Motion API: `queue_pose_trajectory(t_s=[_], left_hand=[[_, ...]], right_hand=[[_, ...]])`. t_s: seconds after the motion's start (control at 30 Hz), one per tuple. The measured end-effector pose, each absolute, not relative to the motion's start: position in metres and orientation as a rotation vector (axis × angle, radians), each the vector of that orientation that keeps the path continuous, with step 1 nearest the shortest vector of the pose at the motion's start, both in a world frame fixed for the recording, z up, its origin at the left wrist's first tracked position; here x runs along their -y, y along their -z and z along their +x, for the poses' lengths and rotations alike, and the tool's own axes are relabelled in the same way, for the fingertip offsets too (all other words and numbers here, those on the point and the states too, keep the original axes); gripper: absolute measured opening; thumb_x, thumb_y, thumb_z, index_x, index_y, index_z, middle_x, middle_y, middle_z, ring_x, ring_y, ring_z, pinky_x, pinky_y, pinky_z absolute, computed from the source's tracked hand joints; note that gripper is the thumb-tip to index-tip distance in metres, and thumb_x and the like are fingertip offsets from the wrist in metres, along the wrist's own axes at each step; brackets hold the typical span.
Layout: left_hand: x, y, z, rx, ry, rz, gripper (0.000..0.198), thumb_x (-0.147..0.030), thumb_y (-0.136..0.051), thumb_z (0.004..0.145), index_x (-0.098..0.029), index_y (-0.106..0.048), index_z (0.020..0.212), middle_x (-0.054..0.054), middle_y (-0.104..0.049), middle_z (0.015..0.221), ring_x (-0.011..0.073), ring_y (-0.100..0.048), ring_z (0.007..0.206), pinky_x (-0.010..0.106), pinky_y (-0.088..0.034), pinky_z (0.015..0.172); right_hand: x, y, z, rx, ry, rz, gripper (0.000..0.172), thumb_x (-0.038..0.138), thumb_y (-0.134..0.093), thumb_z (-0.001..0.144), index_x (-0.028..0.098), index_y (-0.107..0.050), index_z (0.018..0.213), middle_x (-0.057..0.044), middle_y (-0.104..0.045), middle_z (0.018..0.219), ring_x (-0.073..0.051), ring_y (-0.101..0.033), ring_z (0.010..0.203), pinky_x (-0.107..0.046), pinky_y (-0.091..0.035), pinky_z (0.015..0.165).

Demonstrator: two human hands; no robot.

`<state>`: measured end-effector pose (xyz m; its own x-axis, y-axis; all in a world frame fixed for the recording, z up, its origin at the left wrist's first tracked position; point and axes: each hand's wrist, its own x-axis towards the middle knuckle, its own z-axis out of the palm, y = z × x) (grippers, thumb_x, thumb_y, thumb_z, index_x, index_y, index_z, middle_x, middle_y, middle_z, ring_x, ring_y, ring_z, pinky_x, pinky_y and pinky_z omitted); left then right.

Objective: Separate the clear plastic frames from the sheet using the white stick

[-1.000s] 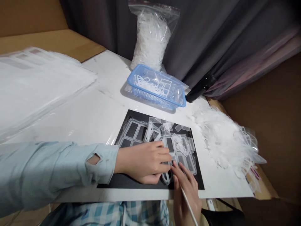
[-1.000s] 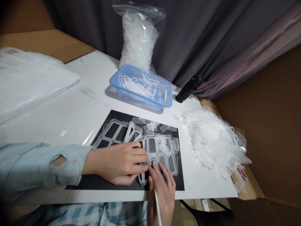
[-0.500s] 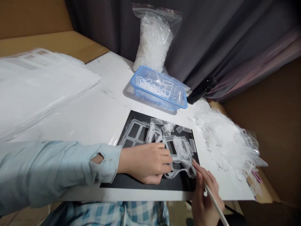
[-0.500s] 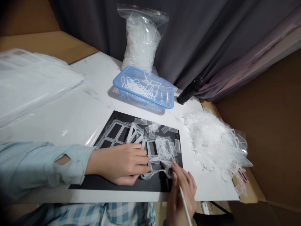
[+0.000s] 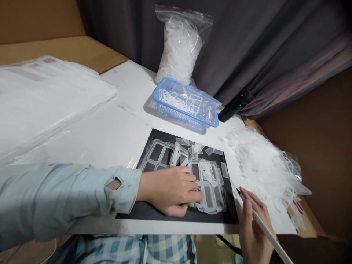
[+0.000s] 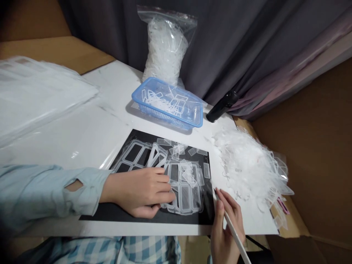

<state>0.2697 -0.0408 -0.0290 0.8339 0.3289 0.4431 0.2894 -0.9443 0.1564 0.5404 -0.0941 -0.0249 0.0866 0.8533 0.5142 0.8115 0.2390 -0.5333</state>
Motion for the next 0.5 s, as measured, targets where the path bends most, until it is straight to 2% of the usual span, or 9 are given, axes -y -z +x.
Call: queue_pose_trajectory(t_s=[0.1,0.2,0.33,0.5], left_hand=[[0.041,0.029,0.269,-0.517,-0.710,2.921,0.025,-0.024,-0.058,0.078,-0.013,-0.063,0.099,0.001,-0.061,0.074,0.0182,-0.048,0.068,0.036,-0.037,0.067],[0.042,0.027,0.269,-0.553,-0.688,2.915,0.036,-0.027,-0.059,0.079,-0.009,-0.060,0.110,0.003,-0.064,0.080,0.0196,-0.051,0.072,0.036,-0.040,0.071],[0.043,0.026,0.269,-0.580,-0.669,2.894,0.046,-0.029,-0.060,0.079,-0.006,-0.055,0.119,0.007,-0.065,0.085,0.0216,-0.054,0.074,0.037,-0.042,0.073],[0.043,0.028,0.271,-0.580,-0.639,2.865,0.045,-0.032,-0.059,0.081,-0.009,-0.059,0.120,0.007,-0.066,0.086,0.0231,-0.055,0.077,0.038,-0.041,0.072]], right_hand=[[0.100,0.029,0.532,1.707,-0.329,-1.600,0.034,0.042,-0.050,0.100,0.019,-0.073,0.108,-0.008,-0.070,0.102,-0.023,-0.065,0.095,-0.033,-0.051,0.083],[0.105,0.035,0.522,1.698,-0.542,-1.601,0.033,0.044,-0.054,0.097,0.020,-0.075,0.101,-0.006,-0.071,0.095,-0.022,-0.067,0.085,-0.029,-0.053,0.075],[0.107,0.037,0.509,1.650,-0.649,-1.609,0.032,0.045,-0.057,0.095,0.020,-0.076,0.099,-0.007,-0.072,0.095,-0.022,-0.068,0.084,-0.028,-0.055,0.074],[0.106,0.032,0.499,1.595,-0.664,-1.654,0.034,0.049,-0.056,0.095,0.022,-0.076,0.098,-0.005,-0.072,0.093,-0.020,-0.067,0.083,-0.027,-0.055,0.077]])
